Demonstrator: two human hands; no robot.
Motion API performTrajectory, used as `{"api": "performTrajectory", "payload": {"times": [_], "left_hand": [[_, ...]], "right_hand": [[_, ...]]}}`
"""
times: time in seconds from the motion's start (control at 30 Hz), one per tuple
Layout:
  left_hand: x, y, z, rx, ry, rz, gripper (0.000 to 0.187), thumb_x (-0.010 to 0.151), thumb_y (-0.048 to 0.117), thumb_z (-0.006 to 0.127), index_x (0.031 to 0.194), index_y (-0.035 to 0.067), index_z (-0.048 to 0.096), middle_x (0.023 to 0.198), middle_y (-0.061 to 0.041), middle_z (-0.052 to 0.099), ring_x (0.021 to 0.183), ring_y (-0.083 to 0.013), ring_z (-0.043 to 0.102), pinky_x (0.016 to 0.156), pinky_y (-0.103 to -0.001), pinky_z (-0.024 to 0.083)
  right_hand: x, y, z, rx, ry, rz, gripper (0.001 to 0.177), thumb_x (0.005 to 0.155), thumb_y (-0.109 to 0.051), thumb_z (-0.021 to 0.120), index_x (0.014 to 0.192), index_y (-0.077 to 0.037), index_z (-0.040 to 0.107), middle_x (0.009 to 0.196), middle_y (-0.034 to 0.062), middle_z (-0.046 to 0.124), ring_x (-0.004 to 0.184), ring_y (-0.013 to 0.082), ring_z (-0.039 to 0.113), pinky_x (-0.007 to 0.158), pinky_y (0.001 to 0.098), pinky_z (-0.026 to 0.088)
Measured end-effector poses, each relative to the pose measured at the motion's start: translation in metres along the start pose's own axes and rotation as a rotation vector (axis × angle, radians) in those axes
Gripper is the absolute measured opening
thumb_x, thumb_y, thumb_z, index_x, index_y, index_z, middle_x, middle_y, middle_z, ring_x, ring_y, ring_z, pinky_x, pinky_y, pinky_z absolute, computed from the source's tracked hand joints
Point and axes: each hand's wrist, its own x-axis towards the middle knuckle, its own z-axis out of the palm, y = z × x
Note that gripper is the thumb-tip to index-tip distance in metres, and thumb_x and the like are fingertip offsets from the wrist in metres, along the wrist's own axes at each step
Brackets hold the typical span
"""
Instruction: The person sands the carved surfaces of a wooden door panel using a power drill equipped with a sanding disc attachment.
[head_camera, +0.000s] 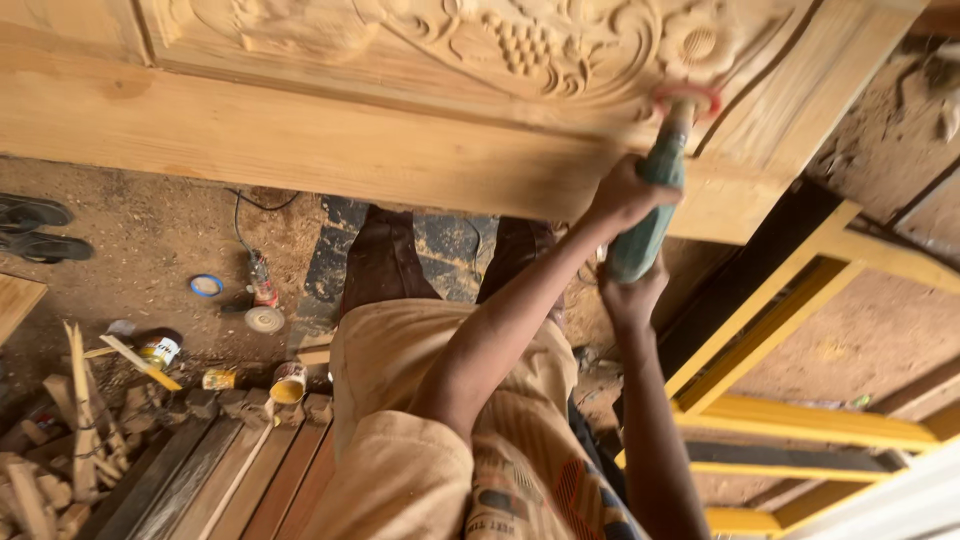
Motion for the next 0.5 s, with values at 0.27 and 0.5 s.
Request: {"api": "performTrajectory", "payload": {"times": [0.27, 0.5], "left_hand": [[0.001, -0.002, 0.002, -0.151, 0.06, 0.05, 0.059, 0.06, 0.025, 0.083, 0.108, -0.001, 0.062, 0.091, -0.015, 0.073, 0.076, -0.0231, 0.073, 0.068, -0.035, 0.061], [-0.02, 0.001, 0.005, -0.094, -0.063, 0.023, 0.054, 0.063, 0.021, 0.083, 0.106, 0.003, 0.054, 0.085, -0.012, 0.067, 0.072, -0.0233, 0.07, 0.066, -0.036, 0.062]], "right_hand": [[0.01, -0.003, -0.012, -0.275, -0.013, -0.091, 0.045, 0.079, -0.01, 0.083, 0.116, 0.007, 0.062, 0.103, 0.0197, 0.073, 0.092, 0.0257, 0.074, 0.081, 0.0375, 0.059], [-0.02, -0.005, -0.006, -0.298, 0.053, -0.038, 0.049, 0.076, -0.009, 0.08, 0.119, 0.007, 0.062, 0.104, 0.0186, 0.074, 0.093, 0.028, 0.076, 0.083, 0.0382, 0.061]]}}
